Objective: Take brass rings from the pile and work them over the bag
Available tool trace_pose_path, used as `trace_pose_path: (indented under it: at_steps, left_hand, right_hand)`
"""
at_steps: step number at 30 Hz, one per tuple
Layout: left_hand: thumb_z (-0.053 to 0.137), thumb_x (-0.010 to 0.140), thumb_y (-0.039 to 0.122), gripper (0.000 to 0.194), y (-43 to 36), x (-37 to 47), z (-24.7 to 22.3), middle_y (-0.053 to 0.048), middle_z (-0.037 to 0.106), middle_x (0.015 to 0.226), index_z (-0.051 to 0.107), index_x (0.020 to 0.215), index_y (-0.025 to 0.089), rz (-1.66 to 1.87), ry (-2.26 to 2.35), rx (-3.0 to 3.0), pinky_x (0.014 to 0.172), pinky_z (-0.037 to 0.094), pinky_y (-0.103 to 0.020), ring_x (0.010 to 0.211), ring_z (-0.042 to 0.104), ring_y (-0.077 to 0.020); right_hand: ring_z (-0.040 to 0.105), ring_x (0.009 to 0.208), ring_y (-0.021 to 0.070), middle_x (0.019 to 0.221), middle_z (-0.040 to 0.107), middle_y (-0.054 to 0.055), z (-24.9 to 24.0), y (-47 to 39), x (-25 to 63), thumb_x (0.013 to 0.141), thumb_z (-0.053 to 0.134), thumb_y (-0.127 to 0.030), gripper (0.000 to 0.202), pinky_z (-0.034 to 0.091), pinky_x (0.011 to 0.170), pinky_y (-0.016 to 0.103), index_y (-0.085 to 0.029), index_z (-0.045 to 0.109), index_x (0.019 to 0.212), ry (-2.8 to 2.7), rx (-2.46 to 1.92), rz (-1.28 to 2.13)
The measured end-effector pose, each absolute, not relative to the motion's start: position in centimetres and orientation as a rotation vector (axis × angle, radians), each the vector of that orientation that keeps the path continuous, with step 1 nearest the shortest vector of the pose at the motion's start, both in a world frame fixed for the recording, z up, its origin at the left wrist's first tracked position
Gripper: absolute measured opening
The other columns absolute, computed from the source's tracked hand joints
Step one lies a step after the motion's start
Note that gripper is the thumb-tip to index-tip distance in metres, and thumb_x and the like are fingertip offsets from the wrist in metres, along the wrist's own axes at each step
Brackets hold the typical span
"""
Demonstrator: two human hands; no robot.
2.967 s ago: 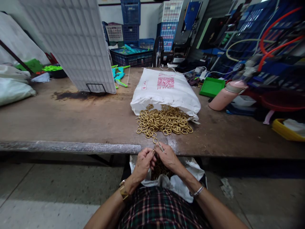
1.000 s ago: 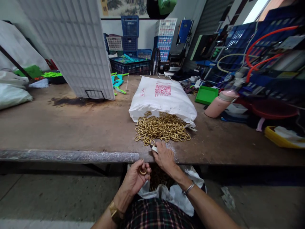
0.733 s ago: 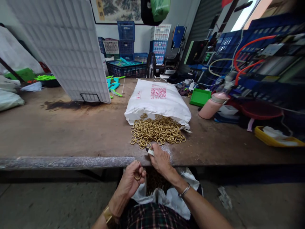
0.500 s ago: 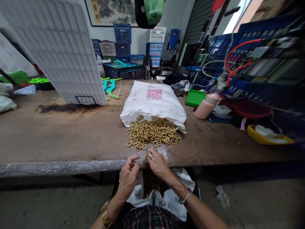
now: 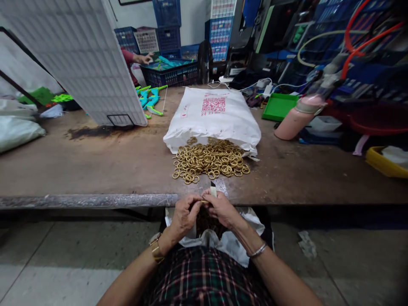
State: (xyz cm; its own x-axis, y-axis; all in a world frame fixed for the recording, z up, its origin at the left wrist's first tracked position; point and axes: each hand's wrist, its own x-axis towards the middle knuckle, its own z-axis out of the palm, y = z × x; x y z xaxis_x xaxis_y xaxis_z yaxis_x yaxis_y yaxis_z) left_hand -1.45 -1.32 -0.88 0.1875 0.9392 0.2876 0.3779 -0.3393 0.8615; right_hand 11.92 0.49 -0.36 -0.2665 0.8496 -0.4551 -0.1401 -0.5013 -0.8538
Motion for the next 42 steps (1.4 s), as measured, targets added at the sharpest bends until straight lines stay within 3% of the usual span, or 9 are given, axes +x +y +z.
trace_pose_path:
  at_steps: [8,21,25,32,42]
  left_hand:
    - [0.048,0.080,0.023,0.015,-1.3,-0.4,-0.1,-0.001,0.058,0.063,0.058,0.072,0.015,1.006,1.326,1.732,0.058,0.038,-0.022,0.058,0.050,-0.0111]
    - [0.052,0.075,0.050,0.036,-1.5,0.3,0.6,0.007,0.040,0.049,0.046,0.067,0.016,0.743,1.047,0.982,0.037,0.016,-0.018,0.036,0.025,-0.0023]
    - [0.054,0.074,0.050,0.035,-1.6,0.1,0.2,0.006,0.045,0.054,0.047,0.070,0.016,0.806,0.998,0.927,0.037,0.016,-0.018,0.037,0.026,-0.0018]
    - [0.054,0.076,0.046,0.031,-1.6,-0.2,0.0,0.006,0.044,0.054,0.045,0.071,0.016,0.864,1.000,0.932,0.038,0.018,-0.017,0.039,0.028,-0.0025]
    - [0.047,0.078,0.049,0.034,-1.8,-0.8,-0.3,0.004,0.044,0.057,0.044,0.067,0.017,0.917,1.129,1.224,0.043,0.026,-0.018,0.045,0.032,-0.0050]
  right_hand:
    - [0.035,0.045,0.0067,0.047,0.041,-0.005,-0.5,0.1,13.4,0.076,0.043,-0.039,0.030,0.027,0.046,0.020,-0.018,0.047,0.055,-1.432,-1.396,1.308]
    - [0.039,0.052,0.0092,0.051,0.044,-0.005,-1.0,-0.1,13.3,0.075,0.041,-0.038,0.027,0.031,0.051,0.022,-0.019,0.044,0.057,-1.428,-1.426,1.241]
    - [0.042,0.050,0.0094,0.050,0.046,-0.004,-0.8,0.0,13.5,0.079,0.037,-0.036,0.030,0.032,0.051,0.021,-0.019,0.046,0.057,-1.425,-1.397,1.252]
    - [0.044,0.053,0.0112,0.055,0.050,-0.002,-1.4,-0.6,13.5,0.074,0.038,-0.017,0.014,0.028,0.053,0.021,-0.019,0.051,0.068,-1.895,-1.547,0.854]
    - [0.052,0.060,0.0137,0.069,0.063,0.003,-0.7,-0.8,13.2,0.071,0.038,-0.010,0.024,0.025,0.056,0.023,-0.020,0.056,0.084,-2.248,-1.638,0.739]
